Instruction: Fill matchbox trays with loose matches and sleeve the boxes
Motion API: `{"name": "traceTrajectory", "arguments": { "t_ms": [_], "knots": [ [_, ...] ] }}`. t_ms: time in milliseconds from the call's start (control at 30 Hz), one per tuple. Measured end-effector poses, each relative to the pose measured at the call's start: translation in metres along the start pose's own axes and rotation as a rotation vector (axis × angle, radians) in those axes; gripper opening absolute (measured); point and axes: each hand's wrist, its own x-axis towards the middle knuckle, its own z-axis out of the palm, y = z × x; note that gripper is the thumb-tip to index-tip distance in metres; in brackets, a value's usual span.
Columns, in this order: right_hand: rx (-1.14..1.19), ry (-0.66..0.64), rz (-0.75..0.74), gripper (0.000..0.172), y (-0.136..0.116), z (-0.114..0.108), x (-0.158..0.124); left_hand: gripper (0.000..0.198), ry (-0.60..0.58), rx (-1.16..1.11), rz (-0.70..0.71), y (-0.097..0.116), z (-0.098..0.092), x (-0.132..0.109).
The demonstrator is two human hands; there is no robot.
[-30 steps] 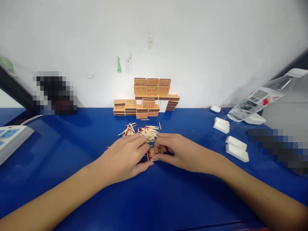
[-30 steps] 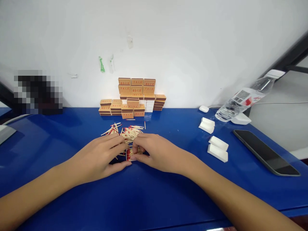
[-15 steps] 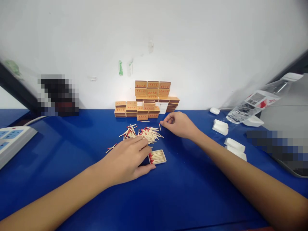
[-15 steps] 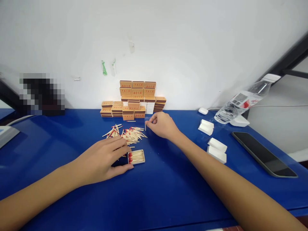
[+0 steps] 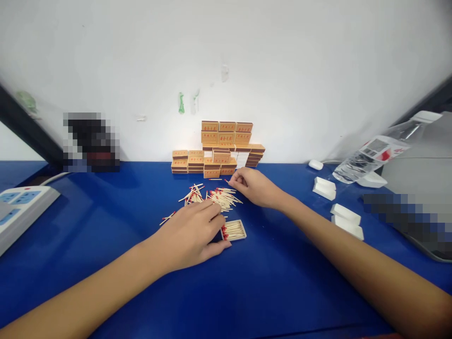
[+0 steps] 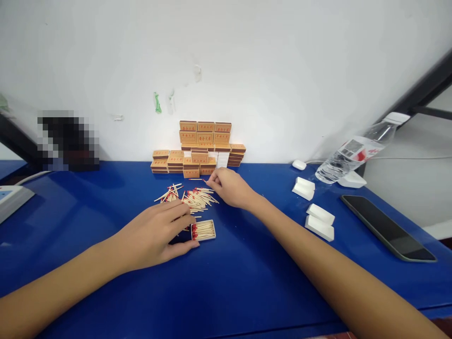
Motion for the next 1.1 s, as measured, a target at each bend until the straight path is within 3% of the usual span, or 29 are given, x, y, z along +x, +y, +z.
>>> {"name": "traceTrajectory", "arguments": {
  "t_ms": [233,800,1100],
  "knots": [
    [0.021,-0.017,-0.148,0.015,0.001,0.003,-0.002,0.032,-0.007,0.013,0.013,0.000,0.000,-0.001],
    [-0.025,-0.042,-0.098,0.011,-0.009,-0.001,-0.001,0.032,-0.006,0.004,0.008,0.000,-0.001,0.001],
    [-0.076,-0.081,-0.081,0.013,0.007,-0.027,-0.013,0.032,-0.022,0.015,0.001,0.000,-0.001,0.001]
  ]
}}
